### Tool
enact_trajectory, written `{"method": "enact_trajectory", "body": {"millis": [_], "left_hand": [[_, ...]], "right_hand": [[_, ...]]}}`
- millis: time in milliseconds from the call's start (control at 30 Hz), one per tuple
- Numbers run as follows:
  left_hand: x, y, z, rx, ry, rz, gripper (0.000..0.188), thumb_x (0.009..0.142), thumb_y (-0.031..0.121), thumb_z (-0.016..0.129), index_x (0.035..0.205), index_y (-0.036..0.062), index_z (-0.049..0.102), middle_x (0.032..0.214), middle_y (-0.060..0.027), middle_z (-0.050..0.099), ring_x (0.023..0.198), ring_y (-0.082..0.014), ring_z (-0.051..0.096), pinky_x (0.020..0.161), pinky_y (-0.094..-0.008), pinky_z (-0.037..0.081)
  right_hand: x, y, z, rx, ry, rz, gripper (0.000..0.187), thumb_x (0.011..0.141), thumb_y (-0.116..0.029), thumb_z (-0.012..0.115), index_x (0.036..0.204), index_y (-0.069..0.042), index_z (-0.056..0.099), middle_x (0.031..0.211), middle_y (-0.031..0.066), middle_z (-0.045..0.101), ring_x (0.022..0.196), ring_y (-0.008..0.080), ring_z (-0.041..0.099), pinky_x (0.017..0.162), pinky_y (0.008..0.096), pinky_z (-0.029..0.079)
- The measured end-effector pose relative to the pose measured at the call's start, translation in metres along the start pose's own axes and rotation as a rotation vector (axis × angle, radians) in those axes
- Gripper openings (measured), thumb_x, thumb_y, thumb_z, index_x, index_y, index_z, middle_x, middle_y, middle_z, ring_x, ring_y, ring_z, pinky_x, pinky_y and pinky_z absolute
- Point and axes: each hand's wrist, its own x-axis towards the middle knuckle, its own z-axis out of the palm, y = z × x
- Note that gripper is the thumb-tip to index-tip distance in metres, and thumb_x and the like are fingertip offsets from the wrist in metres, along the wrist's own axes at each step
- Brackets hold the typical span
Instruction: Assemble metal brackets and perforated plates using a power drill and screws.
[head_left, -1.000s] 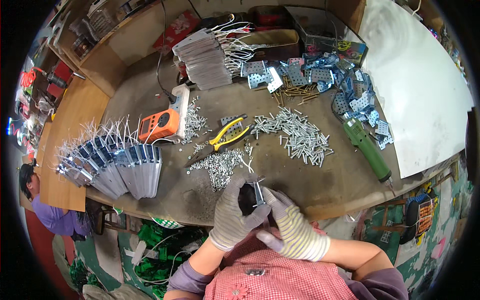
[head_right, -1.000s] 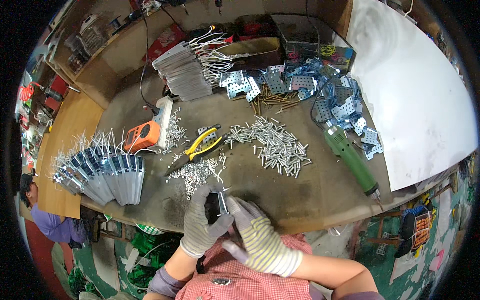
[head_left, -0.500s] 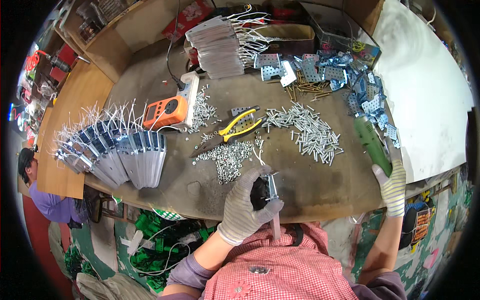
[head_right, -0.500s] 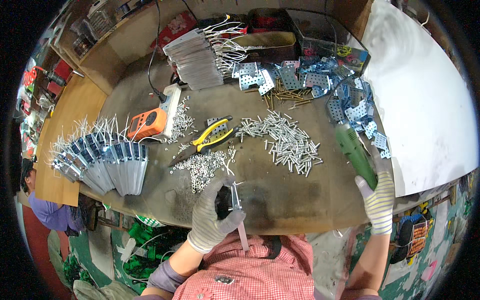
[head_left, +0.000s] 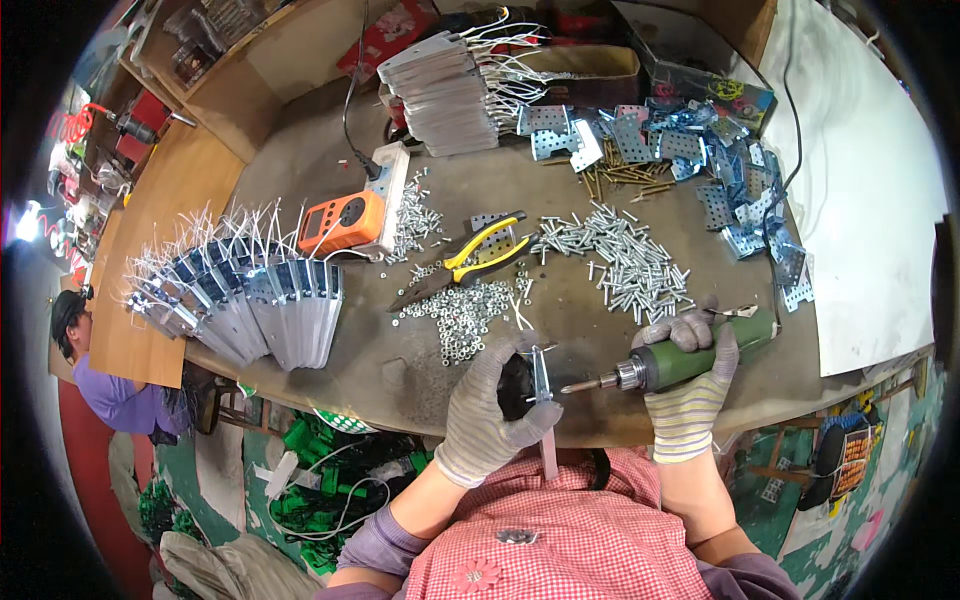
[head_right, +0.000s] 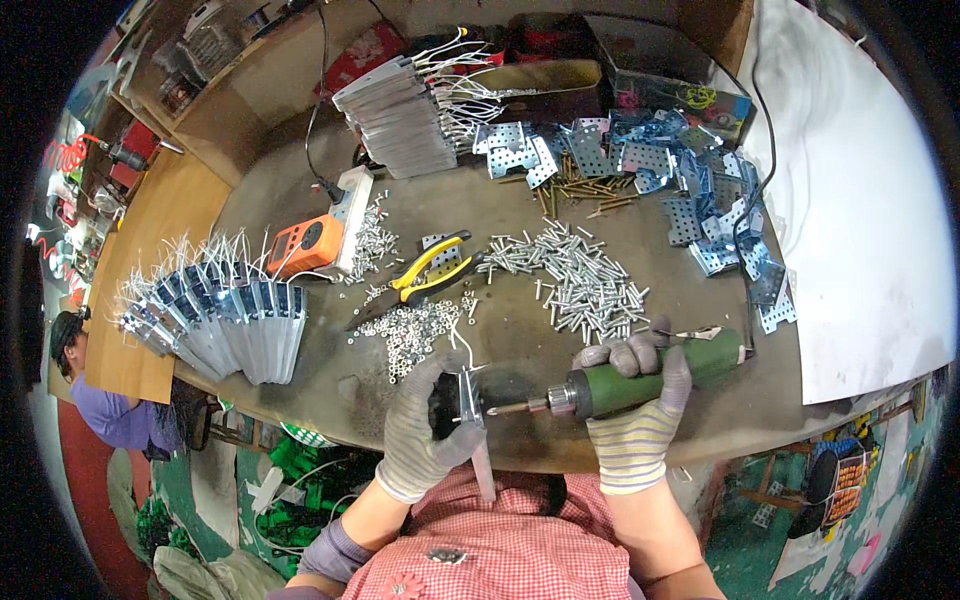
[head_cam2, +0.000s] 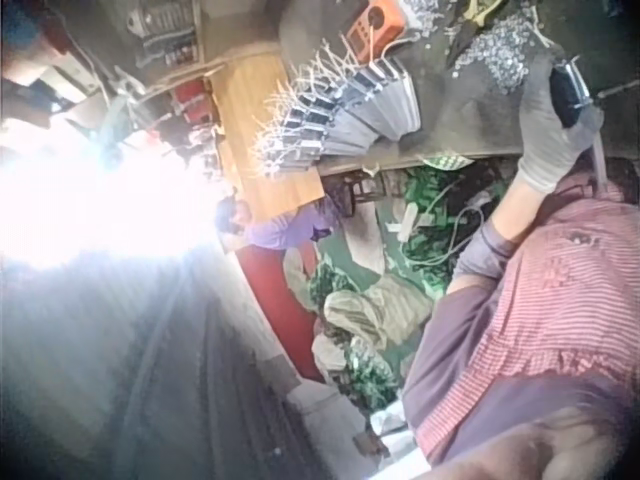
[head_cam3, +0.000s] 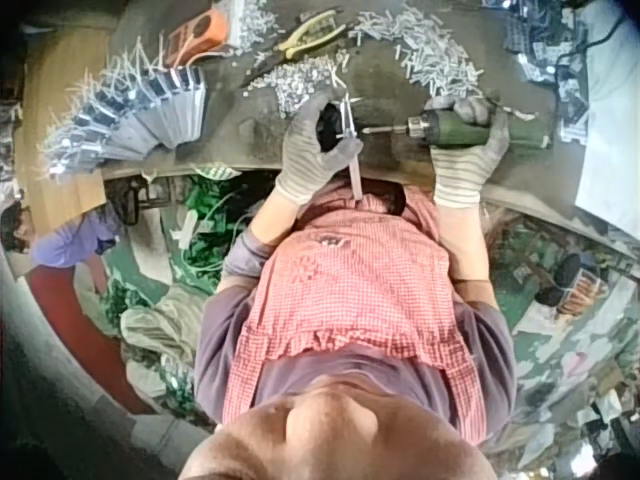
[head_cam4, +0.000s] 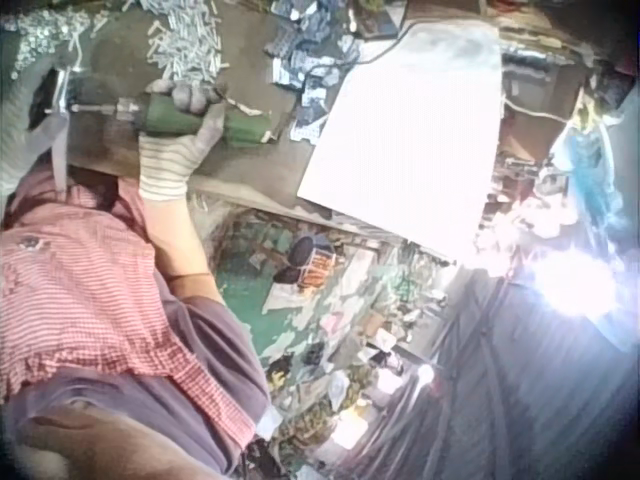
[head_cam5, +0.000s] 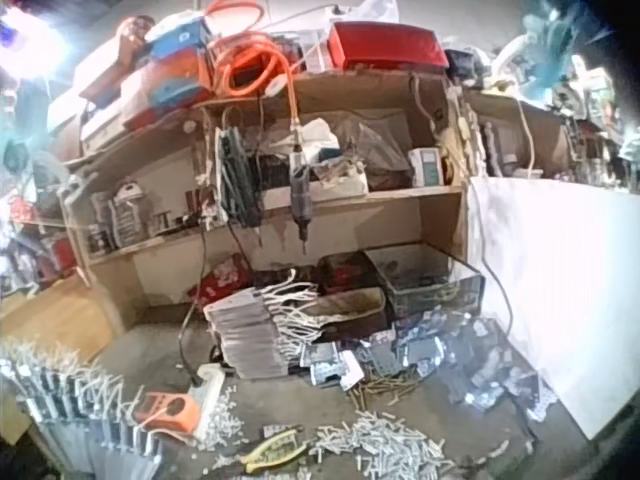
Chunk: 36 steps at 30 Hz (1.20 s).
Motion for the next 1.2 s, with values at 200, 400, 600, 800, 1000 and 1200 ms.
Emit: {"method": "enact_trajectory", "body": {"millis": [200,400,600,800,1000,1200], "left_hand": [[-0.001,0.001,0.001,-0.060,-0.017,-0.066,0.071,0.073,0.032,0.081,0.130,0.0055,0.049,0.112,-0.0093,0.061,0.095,-0.0178,0.060,0.086,-0.0307,0.049],[0.000,0.002,0.000,-0.068,-0.027,-0.097,0.071,0.072,0.033,0.081,0.130,0.0068,0.049,0.112,-0.0088,0.061,0.095,-0.0170,0.059,0.086,-0.0305,0.048],[-0.001,0.006,-0.003,-0.072,0.035,-0.062,0.070,0.073,0.032,0.081,0.132,0.0100,0.050,0.098,-0.0047,0.059,0.088,-0.0138,0.056,0.080,-0.0287,0.048],[0.000,-0.001,-0.055,0.349,0.250,-0.165,0.026,0.077,0.014,0.071,0.100,0.0074,0.062,0.074,-0.0067,0.060,0.071,-0.0207,0.061,0.070,-0.0314,0.050],[0.016,0.000,-0.058,0.944,-0.127,-0.172,0.013,0.078,0.016,0.067,0.085,0.0062,0.062,0.076,-0.0141,0.061,0.075,-0.0327,0.061,0.067,-0.0428,0.048],[0.027,-0.012,-0.066,0.945,-0.263,-0.077,0.010,0.074,0.013,0.066,0.079,0.0054,0.060,0.071,-0.0127,0.063,0.066,-0.0304,0.062,0.062,-0.0408,0.049]], "right_hand": [[-0.001,0.005,0.001,-0.100,-0.007,-0.042,0.024,0.086,-0.024,0.066,0.106,-0.015,0.056,0.074,-0.0076,0.041,0.073,0.0092,0.045,0.086,0.0373,0.043],[-0.001,0.009,0.001,-0.065,0.004,-0.024,0.020,0.086,-0.024,0.067,0.098,-0.016,0.054,0.073,-0.0075,0.039,0.072,0.0095,0.044,0.087,0.0363,0.043],[-0.003,0.004,-0.005,-0.085,-0.028,-0.026,0.035,0.087,-0.023,0.066,0.120,-0.017,0.056,0.075,-0.0090,0.040,0.073,0.0070,0.045,0.089,0.0366,0.042],[-0.001,0.006,-0.007,-0.127,-0.074,-0.038,0.045,0.089,-0.024,0.063,0.132,-0.019,0.051,0.076,-0.0092,0.040,0.075,0.0065,0.046,0.091,0.0378,0.042],[-0.001,0.004,-0.009,-0.120,-0.102,-0.027,0.043,0.089,-0.025,0.063,0.130,-0.019,0.052,0.077,-0.0089,0.039,0.075,0.0065,0.047,0.091,0.0391,0.042],[-0.002,0.006,-0.005,-0.139,-0.072,-0.043,0.043,0.088,-0.023,0.064,0.129,-0.018,0.052,0.076,-0.0087,0.039,0.075,0.0065,0.045,0.091,0.0390,0.042]]}}
